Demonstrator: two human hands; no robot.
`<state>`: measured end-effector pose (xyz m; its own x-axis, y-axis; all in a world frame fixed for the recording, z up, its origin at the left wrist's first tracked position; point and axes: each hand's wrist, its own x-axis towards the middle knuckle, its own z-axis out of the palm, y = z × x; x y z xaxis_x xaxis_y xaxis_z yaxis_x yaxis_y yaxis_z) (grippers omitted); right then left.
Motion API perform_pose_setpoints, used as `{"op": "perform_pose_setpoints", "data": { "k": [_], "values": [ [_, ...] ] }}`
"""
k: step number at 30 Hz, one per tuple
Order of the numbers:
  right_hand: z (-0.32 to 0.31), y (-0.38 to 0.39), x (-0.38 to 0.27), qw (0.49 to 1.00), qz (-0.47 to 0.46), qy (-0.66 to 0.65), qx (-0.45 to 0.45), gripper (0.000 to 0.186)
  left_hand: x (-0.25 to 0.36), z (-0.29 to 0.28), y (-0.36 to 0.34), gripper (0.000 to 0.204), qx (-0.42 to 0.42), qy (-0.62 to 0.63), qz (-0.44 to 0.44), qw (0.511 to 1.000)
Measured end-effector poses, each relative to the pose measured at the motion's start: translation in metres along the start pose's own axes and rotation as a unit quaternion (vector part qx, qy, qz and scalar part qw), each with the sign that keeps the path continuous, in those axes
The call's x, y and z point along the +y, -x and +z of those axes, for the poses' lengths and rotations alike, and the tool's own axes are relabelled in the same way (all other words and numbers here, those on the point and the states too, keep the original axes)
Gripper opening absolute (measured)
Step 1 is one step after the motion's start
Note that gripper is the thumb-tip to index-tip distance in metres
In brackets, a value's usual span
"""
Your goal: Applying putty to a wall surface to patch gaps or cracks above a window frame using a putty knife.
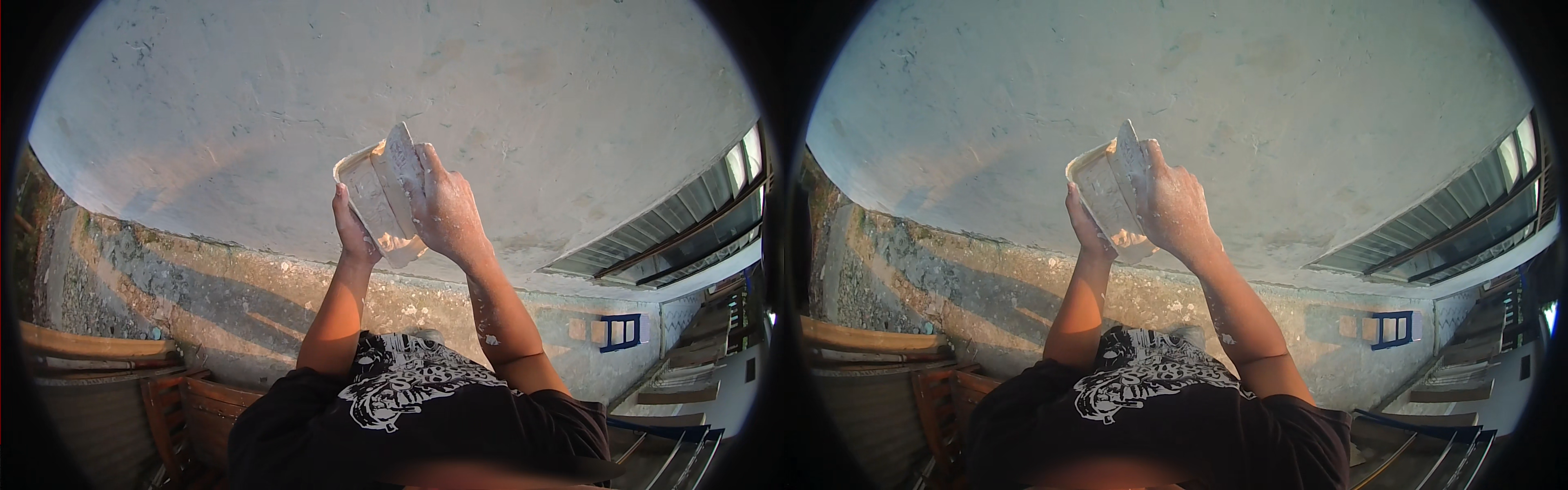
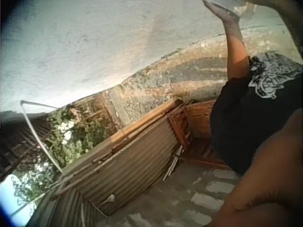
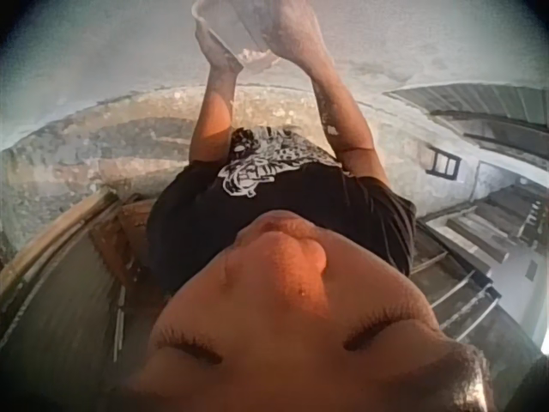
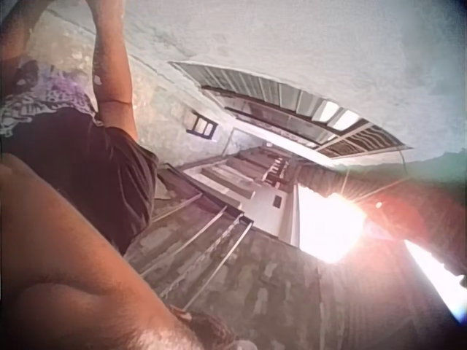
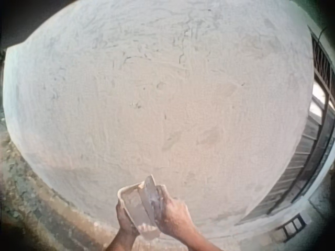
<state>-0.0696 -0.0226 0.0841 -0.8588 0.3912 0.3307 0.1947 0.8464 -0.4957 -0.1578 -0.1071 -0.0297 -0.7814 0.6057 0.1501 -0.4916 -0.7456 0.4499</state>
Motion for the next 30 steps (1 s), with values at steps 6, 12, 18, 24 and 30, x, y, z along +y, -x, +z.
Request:
{"op": "perform_pose_setpoints", "data": {
  "k": [6, 12, 18, 24, 30],
  "values": [
    [0.009, 0.003, -0.007, 0.998, -0.027, -0.057, -0.019, 0.039, 0.004, 0.001, 0.001, 0.071, 0.003, 0.003, 0.002, 1.0],
    [0.011, 0.003, 0.015, 0.978, -0.013, -0.206, 0.001, 0.041, 0.01, 0.005, 0.009, 0.076, 0.007, 0.004, 0.003, 1.0],
    [0.002, 0.002, 0.049, 0.901, 0.061, -0.428, 0.04, 0.04, 0.016, -0.005, 0.016, 0.07, 0.012, 0.048, 0.089, 0.995],
    [0.013, 0.0, 0.075, 0.779, 0.053, -0.624, 0.032, 0.039, 0.021, 0.002, 0.026, 0.069, -0.011, 0.045, 0.121, 0.992],
    [0.005, 0.001, 0.088, 0.762, 0.066, -0.642, 0.056, 0.041, 0.012, 0.003, 0.04, 0.066, 0.023, 0.02, 0.137, 0.99]
  ]
}}
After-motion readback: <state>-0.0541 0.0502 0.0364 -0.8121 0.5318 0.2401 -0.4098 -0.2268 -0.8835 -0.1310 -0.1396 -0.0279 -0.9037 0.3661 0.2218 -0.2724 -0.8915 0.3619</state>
